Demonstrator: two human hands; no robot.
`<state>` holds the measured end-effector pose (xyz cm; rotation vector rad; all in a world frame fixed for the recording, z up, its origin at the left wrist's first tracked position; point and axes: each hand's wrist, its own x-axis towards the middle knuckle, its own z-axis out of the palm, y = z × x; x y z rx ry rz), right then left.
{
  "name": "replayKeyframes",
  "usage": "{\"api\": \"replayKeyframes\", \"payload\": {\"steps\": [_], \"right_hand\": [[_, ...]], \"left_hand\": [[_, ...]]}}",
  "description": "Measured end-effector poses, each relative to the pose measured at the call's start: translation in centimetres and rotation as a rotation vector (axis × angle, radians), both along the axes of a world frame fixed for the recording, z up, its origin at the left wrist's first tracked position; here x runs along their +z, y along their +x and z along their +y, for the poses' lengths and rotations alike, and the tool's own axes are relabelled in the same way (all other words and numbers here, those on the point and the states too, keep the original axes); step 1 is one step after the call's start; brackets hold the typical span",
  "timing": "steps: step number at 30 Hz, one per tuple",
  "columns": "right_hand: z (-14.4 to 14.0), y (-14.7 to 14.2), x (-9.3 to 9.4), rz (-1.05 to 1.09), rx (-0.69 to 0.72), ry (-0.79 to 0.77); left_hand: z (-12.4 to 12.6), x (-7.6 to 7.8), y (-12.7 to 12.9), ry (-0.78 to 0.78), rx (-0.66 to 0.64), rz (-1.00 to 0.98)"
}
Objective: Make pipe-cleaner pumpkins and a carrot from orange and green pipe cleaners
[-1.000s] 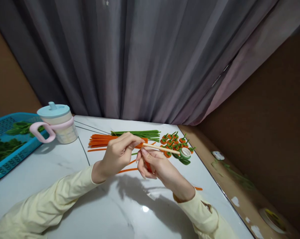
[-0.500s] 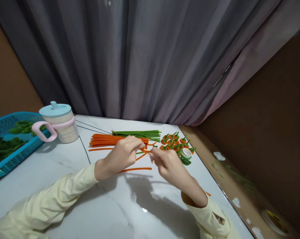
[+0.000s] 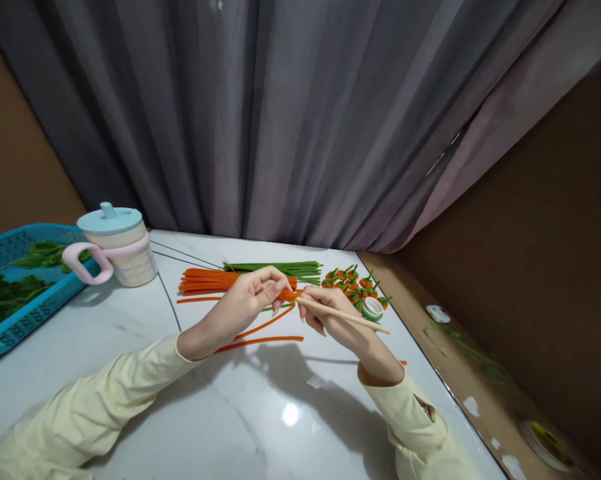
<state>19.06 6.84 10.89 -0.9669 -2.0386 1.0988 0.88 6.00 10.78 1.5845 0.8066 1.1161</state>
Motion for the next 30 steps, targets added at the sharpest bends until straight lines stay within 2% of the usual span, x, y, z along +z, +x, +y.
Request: {"api": "replayKeyframes", "payload": {"steps": [3, 7, 11, 16, 21, 25, 30], "right_hand": [[-0.4, -0.8, -0.2, 0.160, -0.024, -0.227], [-0.5, -1.4, -0.9, 0.293, 0.008, -0.413], [-0.8, -1.8, -1.1, 0.379, 0.059, -0.545], [-1.3, -2.3, -1.0, 0.425, 0.102, -0.629], [-1.3, -1.9, -1.1, 0.417, 0.191, -0.720], [-1.3, -1.4, -1.1, 0.395, 0.204, -0.727], [-1.0, -1.0, -1.0, 0.379, 0.188, -0.720]], "left_hand": [[0.0, -0.4, 0.2, 0.113, 0.060, -0.012], [0.0, -0.7, 0.1, 0.316, 0.149, 0.137], [-0.2, -1.0, 0.0, 0.451, 0.235, 0.227], [-0.2, -1.8, 0.1, 0.669, 0.314, 0.194], [0.0, -2.2, 0.2, 0.908, 0.298, 0.179], [0.1, -2.0, 0.1, 1.011, 0.257, 0.239], [0.1, -2.0, 0.0, 1.069, 0.256, 0.342]]}}
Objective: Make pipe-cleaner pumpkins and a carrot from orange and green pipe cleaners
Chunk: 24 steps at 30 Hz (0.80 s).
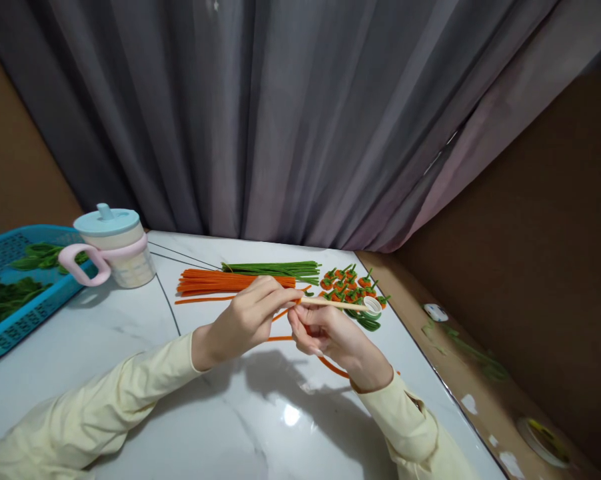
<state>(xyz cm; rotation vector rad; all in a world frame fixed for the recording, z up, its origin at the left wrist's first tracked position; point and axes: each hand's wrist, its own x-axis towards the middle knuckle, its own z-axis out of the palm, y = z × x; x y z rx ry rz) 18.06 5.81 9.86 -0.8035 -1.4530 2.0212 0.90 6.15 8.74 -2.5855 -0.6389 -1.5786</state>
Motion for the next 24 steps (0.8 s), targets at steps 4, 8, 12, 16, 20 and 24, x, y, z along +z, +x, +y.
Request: {"api": "replayKeyframes", "payload": {"steps": [4, 8, 12, 16, 20, 24], "right_hand": [[0.3, 0.1, -0.1, -0.004, -0.004, 0.038], [0.4, -0.1, 0.1, 0.007, -0.006, 0.055], [0.3, -0.3, 0.5, -0.014, -0.040, 0.060], [0.3, -0.2, 0.4, -0.209, -0.061, 0.255], [-0.3, 0.1, 0.5, -0.456, -0.044, 0.540], [-1.4, 0.2, 1.3, -0.719, -0.120, 0.909]], "left_hand": [[0.2, -0.1, -0.1, 0.107, 0.069, 0.104], [0.5, 0.0, -0.2, 0.195, 0.126, 0.164], [0.7, 0.0, -0.4, 0.226, 0.176, 0.165], [1.2, -0.1, -0.8, 0.256, 0.261, 0.139], [1.8, -0.2, -1.1, 0.251, 0.331, 0.137], [2.0, -0.5, -1.1, 0.231, 0.353, 0.166]]}}
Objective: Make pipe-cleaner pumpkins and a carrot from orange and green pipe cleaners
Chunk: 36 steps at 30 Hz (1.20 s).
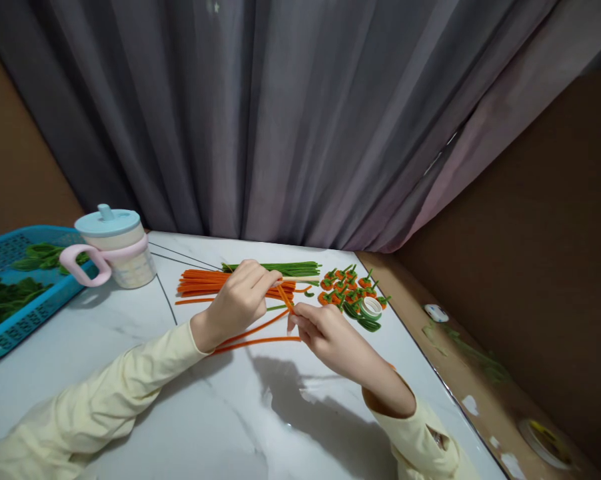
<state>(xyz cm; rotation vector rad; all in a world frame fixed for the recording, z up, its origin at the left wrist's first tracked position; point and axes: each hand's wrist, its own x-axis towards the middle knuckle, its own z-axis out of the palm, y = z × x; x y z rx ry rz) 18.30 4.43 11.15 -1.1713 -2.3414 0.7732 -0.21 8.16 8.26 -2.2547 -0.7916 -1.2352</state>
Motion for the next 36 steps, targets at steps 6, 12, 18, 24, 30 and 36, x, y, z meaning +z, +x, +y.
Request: {"api": "replayKeyframes", "payload": {"steps": [6, 12, 18, 24, 30, 36], "right_hand": [[-0.8, 0.9, 1.2, -0.390, -0.128, 0.365], [0.3, 2.9, 1.8, -0.431, -0.082, 0.688], [2.2, 3.5, 0.7, -0.135, -0.013, 0.600], [3.0, 2.3, -0.7, -0.005, -0.128, 0.449], [2.2, 0.8, -1.6, -0.118, -0.225, 0.376], [0.2, -1.5, -2.6, -0.075, -0.162, 0.251]], "left_hand": [[-0.4, 0.2, 0.1, -0.145, -0.067, 0.022], [-1.6, 2.1, 0.1, -0.630, -0.280, -0.079], [-1.8, 3.5, -0.1, -1.203, -0.461, -0.274], [-1.2, 2.8, 0.5, -1.502, -0.650, -0.678], [-0.4, 1.7, 1.1, -1.612, -0.700, -1.105], [-1.0, 0.7, 1.3, -1.091, -0.424, -0.905]]}}
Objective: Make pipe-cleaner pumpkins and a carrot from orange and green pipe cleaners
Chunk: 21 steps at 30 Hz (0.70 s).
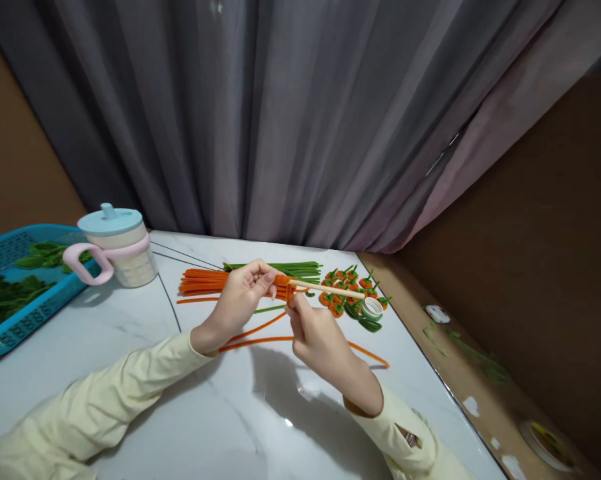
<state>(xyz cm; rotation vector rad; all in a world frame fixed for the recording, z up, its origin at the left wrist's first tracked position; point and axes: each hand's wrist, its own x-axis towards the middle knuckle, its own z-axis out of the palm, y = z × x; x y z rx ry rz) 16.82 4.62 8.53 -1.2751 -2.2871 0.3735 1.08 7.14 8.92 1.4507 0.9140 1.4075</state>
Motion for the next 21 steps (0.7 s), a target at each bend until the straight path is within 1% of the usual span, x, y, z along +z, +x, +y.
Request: {"api": "replayKeyframes", "payload": {"steps": [2, 4, 6, 8, 10, 14, 17, 21], "right_hand": [[-0.6, -0.4, 0.0, 0.078, 0.050, -0.035], [-1.0, -0.5, 0.3, 0.155, 0.101, -0.065], [-1.2, -0.4, 0.8, 0.208, 0.143, -0.104], [-1.1, -0.1, 1.4, 0.232, 0.178, -0.141], [-1.0, 0.2, 1.8, 0.239, 0.207, -0.161], [-0.9, 0.8, 2.3, 0.201, 0.243, -0.163], [-1.1, 1.1, 2.5, 0.113, 0.249, -0.118], [-1.5, 1.5, 2.9, -0.015, 0.221, -0.047]], "left_hand": [[-0.2, -0.6, 0.1, 0.270, 0.141, 0.184], [-0.2, -1.2, 0.1, 0.621, 0.235, 0.318], [0.0, -1.6, 0.0, 0.886, 0.255, 0.423], [0.2, -1.7, -0.2, 1.032, 0.247, 0.528], [0.4, -1.5, -0.4, 1.098, 0.229, 0.601], [0.5, -1.2, -0.5, 1.127, 0.182, 0.623], [0.6, -1.2, -0.6, 1.138, 0.193, 0.604], [0.6, -1.3, -0.5, 1.142, 0.212, 0.600]]}}
